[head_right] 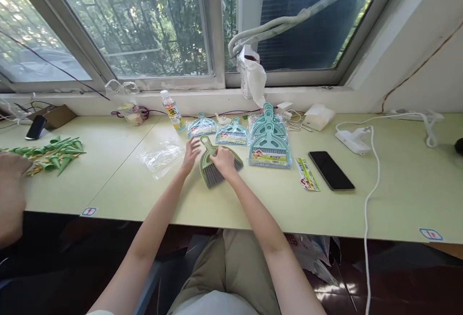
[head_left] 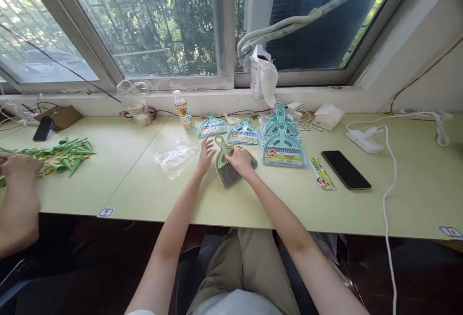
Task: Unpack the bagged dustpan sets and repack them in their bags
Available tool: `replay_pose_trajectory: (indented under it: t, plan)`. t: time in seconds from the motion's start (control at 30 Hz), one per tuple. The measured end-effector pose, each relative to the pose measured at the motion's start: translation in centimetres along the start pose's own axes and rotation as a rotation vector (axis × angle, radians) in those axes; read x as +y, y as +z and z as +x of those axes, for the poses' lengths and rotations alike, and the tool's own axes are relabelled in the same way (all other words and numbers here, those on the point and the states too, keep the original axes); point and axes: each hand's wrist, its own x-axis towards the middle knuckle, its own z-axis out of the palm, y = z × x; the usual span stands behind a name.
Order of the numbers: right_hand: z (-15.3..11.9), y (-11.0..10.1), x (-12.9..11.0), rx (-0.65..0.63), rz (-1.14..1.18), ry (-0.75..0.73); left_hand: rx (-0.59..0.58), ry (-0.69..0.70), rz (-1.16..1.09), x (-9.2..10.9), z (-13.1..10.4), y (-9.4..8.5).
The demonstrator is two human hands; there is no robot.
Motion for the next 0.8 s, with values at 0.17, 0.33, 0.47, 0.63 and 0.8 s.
replay_pose_trajectory:
  t: [0.17, 0.33, 0.47, 0.63, 0.8]
  plan:
    - [0.4, -0.7, -1.2, 0.062, 0.137, 0.002, -0.330, -0.292, -0.373, 0.6, -0.4, 0.5]
    - [0.0, -6.7, 6.4, 0.324, 0.260, -0.019, -0.212, -0.480, -0.384, -0.6, -0.2, -0.4]
    - [0.1, -13.7, 19.0, 0.458, 0.040, 0.182, -0.166, -0.490, -0.390, -1.0, 0.3, -0.9]
    - [-0.5, -16.6, 28.6, -0.081, -0.397, 0.154, -0.187, -0.476, -0.404, -0.7, 0.6, -0.5]
    - [-0.6, -16.1, 29.5, -0.225, -0.445, 0.203, -0.164, -0.480, -0.432, -0.9, 0.4, -0.4]
